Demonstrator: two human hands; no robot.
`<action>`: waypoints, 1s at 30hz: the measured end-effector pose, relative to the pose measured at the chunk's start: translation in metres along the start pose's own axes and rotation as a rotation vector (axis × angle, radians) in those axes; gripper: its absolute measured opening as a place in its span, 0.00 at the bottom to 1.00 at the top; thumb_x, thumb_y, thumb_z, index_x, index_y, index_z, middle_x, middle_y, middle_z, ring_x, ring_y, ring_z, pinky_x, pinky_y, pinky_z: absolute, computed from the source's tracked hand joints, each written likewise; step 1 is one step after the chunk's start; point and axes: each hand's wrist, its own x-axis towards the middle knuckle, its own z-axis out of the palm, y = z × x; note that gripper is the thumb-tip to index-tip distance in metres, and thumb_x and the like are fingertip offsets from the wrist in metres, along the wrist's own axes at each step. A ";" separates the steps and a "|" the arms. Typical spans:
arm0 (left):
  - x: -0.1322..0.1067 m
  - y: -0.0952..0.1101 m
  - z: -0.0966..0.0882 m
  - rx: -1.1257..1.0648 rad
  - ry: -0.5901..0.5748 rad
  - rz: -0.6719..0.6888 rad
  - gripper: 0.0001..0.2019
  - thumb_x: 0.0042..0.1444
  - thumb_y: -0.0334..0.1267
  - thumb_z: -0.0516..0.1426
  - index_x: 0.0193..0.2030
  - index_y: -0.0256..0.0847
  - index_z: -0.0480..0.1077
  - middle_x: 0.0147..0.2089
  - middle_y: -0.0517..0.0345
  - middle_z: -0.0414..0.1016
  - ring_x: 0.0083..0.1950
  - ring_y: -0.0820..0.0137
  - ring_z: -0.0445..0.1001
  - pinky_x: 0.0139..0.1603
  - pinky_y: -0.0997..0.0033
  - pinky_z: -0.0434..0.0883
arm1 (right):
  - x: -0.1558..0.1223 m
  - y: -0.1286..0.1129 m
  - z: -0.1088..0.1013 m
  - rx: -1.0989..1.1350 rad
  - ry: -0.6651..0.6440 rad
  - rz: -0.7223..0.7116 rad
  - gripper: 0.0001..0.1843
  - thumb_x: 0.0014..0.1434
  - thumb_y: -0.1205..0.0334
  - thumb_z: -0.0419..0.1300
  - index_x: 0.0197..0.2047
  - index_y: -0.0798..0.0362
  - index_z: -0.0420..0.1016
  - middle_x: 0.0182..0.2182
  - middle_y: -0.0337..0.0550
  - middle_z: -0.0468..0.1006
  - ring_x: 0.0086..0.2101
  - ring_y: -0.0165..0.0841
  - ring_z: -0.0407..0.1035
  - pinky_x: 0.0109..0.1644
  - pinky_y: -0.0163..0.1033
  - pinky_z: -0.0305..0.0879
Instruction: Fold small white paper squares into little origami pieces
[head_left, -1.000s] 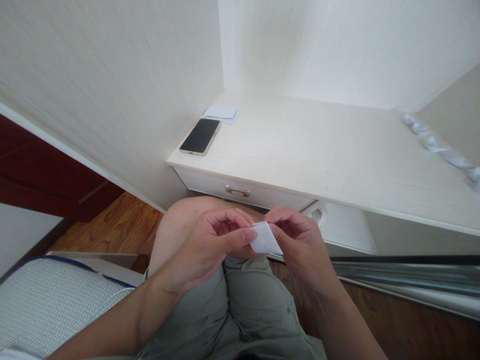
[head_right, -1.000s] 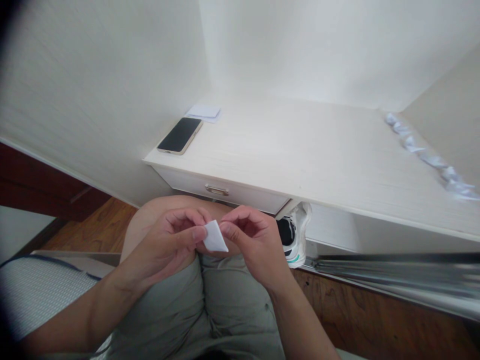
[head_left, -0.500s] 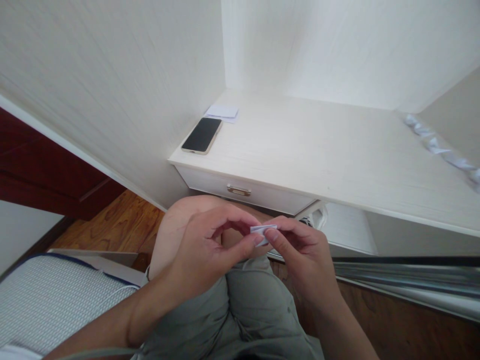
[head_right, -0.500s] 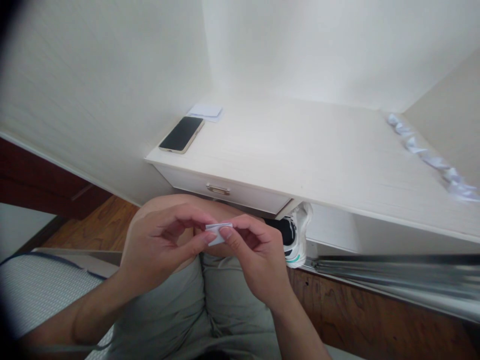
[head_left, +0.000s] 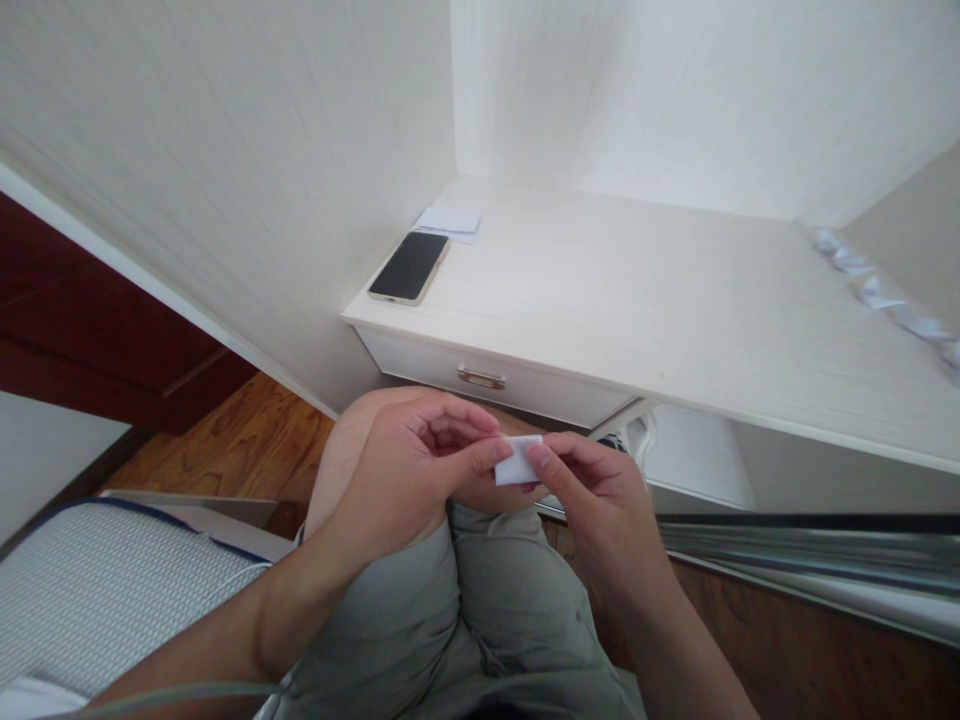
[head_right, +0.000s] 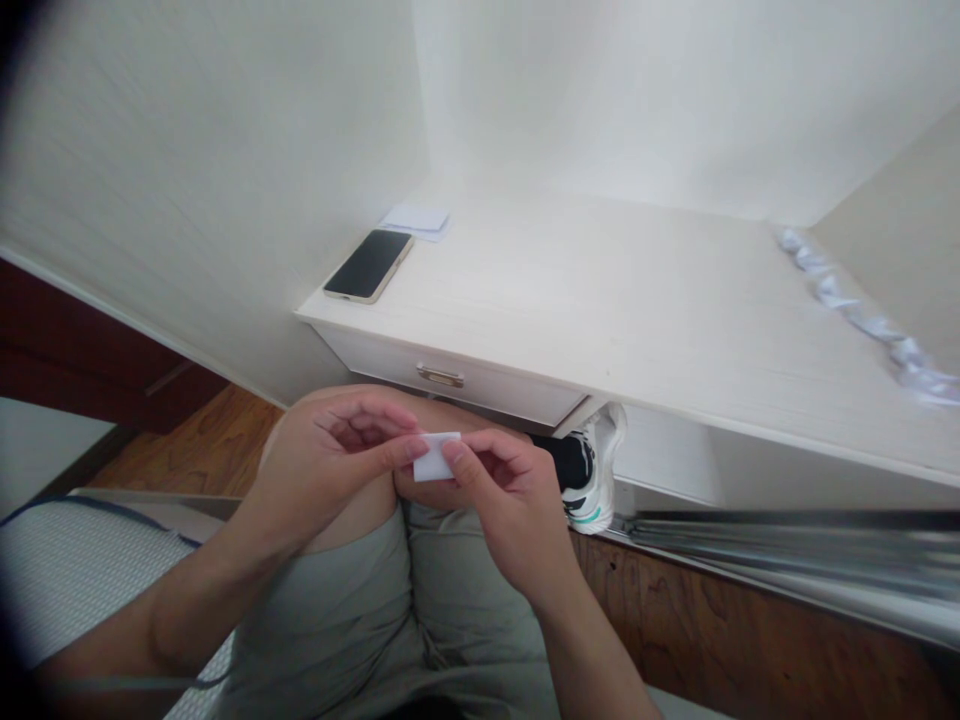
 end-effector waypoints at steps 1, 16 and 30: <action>0.001 0.000 0.000 -0.004 0.004 -0.004 0.09 0.45 0.26 0.74 0.31 0.38 0.81 0.29 0.58 0.83 0.30 0.71 0.79 0.33 0.78 0.74 | 0.000 0.000 0.001 0.008 -0.017 0.013 0.11 0.62 0.51 0.70 0.36 0.50 0.88 0.33 0.43 0.87 0.32 0.34 0.76 0.38 0.38 0.71; 0.003 -0.012 -0.002 0.032 0.018 -0.029 0.10 0.46 0.30 0.74 0.32 0.37 0.78 0.29 0.60 0.81 0.29 0.74 0.78 0.31 0.79 0.73 | 0.007 0.004 0.008 0.124 -0.205 0.180 0.10 0.57 0.54 0.74 0.38 0.51 0.88 0.33 0.42 0.87 0.31 0.31 0.76 0.38 0.37 0.73; 0.014 -0.018 -0.011 0.154 -0.099 -0.049 0.09 0.53 0.32 0.69 0.39 0.39 0.75 0.28 0.65 0.80 0.27 0.77 0.77 0.28 0.81 0.71 | 0.011 0.012 0.007 0.231 -0.276 0.362 0.13 0.55 0.52 0.74 0.31 0.55 0.86 0.25 0.40 0.82 0.24 0.27 0.72 0.31 0.33 0.69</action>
